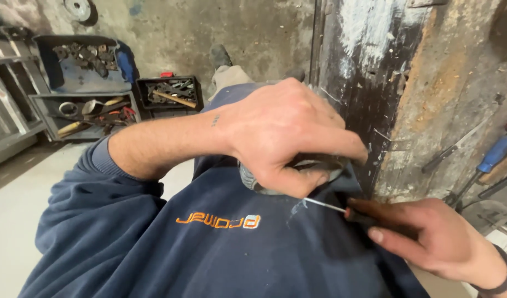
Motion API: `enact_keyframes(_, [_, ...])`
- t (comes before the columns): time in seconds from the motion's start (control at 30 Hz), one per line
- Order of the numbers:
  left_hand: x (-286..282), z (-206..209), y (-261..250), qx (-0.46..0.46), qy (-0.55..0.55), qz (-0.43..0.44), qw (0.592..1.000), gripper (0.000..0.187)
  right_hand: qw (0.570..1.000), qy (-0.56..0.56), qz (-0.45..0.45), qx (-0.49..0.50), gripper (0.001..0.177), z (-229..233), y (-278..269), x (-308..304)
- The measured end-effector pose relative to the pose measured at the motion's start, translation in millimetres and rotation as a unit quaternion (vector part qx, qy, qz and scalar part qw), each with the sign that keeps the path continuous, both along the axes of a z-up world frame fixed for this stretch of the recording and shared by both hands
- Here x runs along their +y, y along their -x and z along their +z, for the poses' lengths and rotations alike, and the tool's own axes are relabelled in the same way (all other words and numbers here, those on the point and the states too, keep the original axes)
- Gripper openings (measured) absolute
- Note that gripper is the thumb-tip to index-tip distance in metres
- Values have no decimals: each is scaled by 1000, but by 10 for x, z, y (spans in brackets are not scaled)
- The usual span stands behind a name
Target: The person holds a cylindrical metal mechanical part, likely a stator, and uses a screwdriver to scrape and clean the interior and exterior surfaces. The person rotates the part to access different areas while continuing to scrape away debris.
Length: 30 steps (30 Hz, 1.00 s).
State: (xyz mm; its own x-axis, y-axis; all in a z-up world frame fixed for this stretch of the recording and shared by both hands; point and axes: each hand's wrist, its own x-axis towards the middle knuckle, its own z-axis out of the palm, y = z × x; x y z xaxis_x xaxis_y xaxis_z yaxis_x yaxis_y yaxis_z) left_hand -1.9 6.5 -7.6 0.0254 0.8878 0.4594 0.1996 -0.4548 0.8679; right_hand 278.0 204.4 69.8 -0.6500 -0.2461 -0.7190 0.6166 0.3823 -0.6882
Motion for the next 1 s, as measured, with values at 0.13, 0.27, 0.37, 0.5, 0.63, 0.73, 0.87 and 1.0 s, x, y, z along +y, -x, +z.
enact_keyframes(0.13, [64, 30, 20, 0, -14, -15, 1000, 39, 999, -36, 25, -14, 46, 17, 75, -37])
enact_keyframes(0.27, [37, 7, 47, -3, -11, -14, 1000, 36, 999, -29, 21, -13, 46, -10, 100, -31])
enact_keyframes(0.37, [51, -11, 63, -8, -13, -7, 1000, 35, 999, 6, 3, 50, 43, 16, 122, 5])
enact_keyframes(0.5, [65, 29, 53, 0, -11, -8, 1000, 38, 1000, -19, 13, 8, 46, -25, 121, -17])
enact_keyframes(0.63, [15, -5, 33, -1, -7, -4, 1000, 36, 999, -23, 24, -25, 49, -56, 21, 47])
enact_keyframes(0.73, [61, 18, 59, 0, -19, -9, 1000, 35, 999, 17, -32, 23, 46, -88, 53, -51])
enact_keyframes(0.87, [17, 18, 59, 7, -12, -6, 1000, 35, 1000, 4, 1, 7, 43, -136, 101, -68])
enact_keyframes(1.0, [20, 26, 57, 1, -9, -12, 1000, 36, 999, 28, -26, 27, 43, -165, 64, -37])
